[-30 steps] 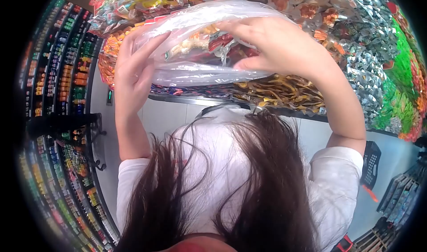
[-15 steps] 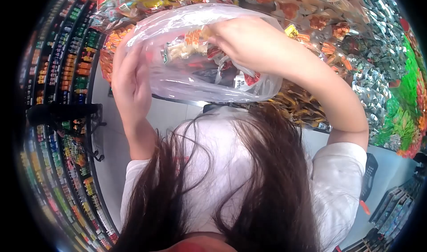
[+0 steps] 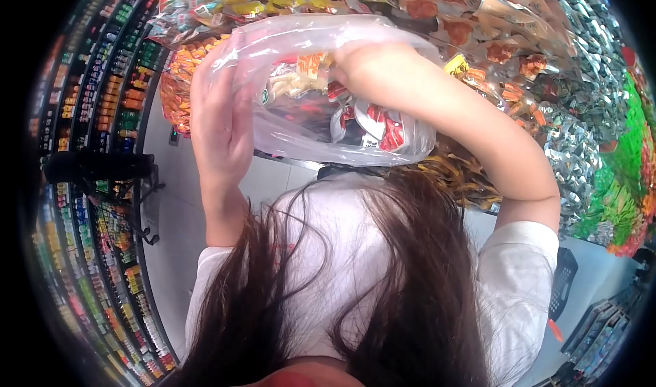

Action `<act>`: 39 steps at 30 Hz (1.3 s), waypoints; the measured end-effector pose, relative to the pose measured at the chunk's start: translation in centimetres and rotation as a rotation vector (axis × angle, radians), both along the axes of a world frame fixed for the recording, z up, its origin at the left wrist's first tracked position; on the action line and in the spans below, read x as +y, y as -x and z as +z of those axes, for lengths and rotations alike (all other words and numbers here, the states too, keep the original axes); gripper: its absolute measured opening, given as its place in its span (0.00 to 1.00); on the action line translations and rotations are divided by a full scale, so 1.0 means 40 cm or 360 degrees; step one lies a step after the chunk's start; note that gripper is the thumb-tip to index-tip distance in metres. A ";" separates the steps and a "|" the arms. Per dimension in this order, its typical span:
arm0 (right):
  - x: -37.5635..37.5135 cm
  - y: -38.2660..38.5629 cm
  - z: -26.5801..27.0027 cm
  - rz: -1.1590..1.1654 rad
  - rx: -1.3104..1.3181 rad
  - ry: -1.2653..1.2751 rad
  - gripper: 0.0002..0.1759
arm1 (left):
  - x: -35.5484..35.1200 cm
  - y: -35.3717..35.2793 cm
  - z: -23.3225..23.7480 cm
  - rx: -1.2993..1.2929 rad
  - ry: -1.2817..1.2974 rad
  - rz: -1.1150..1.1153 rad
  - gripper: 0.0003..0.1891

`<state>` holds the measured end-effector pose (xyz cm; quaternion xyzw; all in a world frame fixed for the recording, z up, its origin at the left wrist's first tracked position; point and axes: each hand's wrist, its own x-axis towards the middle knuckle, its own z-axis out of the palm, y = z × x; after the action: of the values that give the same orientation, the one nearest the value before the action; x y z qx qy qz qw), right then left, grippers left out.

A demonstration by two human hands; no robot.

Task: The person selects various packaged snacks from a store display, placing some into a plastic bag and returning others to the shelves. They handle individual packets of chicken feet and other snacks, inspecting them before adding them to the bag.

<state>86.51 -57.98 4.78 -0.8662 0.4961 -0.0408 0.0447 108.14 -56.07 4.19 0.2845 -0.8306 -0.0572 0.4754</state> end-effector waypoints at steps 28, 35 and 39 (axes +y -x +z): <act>-0.122 -0.048 0.278 0.0972 -0.0898 -0.0111 0.08 | -0.078 -0.018 -0.030 0.0307 -0.0550 -0.0440 0.34; -0.174 -0.008 0.450 0.0228 -0.1691 -0.0328 0.09 | -0.145 -0.030 -0.042 0.1004 -0.1822 -0.0764 0.34; -0.383 0.034 0.560 0.0025 -0.1928 0.0512 0.10 | -0.169 -0.044 -0.043 0.0850 -0.1622 -0.0881 0.35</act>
<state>85.15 -73.31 27.16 -0.6888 0.3641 -0.5982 0.1873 109.89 -62.81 2.48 0.2258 -0.5947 -0.6347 0.4387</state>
